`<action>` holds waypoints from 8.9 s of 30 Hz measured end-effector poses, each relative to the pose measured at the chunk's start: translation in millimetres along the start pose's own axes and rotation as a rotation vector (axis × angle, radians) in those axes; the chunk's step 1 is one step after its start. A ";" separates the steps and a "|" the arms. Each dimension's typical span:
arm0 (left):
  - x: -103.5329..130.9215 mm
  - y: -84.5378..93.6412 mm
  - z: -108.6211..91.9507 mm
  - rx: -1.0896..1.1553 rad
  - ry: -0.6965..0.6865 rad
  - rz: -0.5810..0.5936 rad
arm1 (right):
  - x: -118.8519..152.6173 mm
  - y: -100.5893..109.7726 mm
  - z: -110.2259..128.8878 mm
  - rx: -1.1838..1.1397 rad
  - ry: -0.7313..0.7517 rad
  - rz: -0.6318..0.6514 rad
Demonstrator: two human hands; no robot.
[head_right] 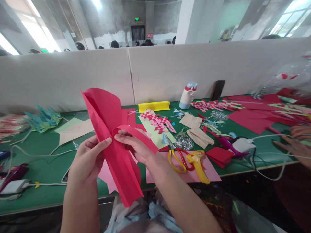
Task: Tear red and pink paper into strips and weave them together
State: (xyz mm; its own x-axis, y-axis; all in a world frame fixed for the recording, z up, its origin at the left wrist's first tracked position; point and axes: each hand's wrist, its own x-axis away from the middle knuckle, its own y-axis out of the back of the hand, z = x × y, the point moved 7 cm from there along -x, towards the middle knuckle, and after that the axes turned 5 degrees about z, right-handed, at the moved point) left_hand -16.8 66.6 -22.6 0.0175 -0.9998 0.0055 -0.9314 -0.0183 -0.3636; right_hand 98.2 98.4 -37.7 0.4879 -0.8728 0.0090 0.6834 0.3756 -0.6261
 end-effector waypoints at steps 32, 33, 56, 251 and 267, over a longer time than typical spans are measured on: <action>-2.1 4.8 -3.5 -0.087 -0.062 -0.012 | -2.1 11.2 -4.3 0.115 -0.042 -0.062; -2.2 4.5 -2.2 -0.093 -0.060 -0.006 | -2.6 12.0 -4.7 0.108 -0.036 -0.067; -1.9 6.6 -1.4 -0.107 -0.064 -0.051 | -4.1 16.5 -10.1 0.108 -0.037 -0.045; -1.1 5.9 11.8 -0.097 -0.025 -0.020 | 5.0 25.2 -22.8 0.026 -0.034 -0.061; 0.5 6.4 11.8 -0.153 -0.010 -0.023 | 5.7 31.4 -26.9 0.053 -0.052 -0.087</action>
State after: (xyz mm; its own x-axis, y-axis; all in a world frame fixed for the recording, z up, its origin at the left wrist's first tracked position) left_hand -18.4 65.9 -35.9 0.0422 -0.9991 0.0028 -0.9751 -0.0418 -0.2177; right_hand 107.9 96.8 -78.3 0.4525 -0.8858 0.1029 0.7512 0.3165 -0.5792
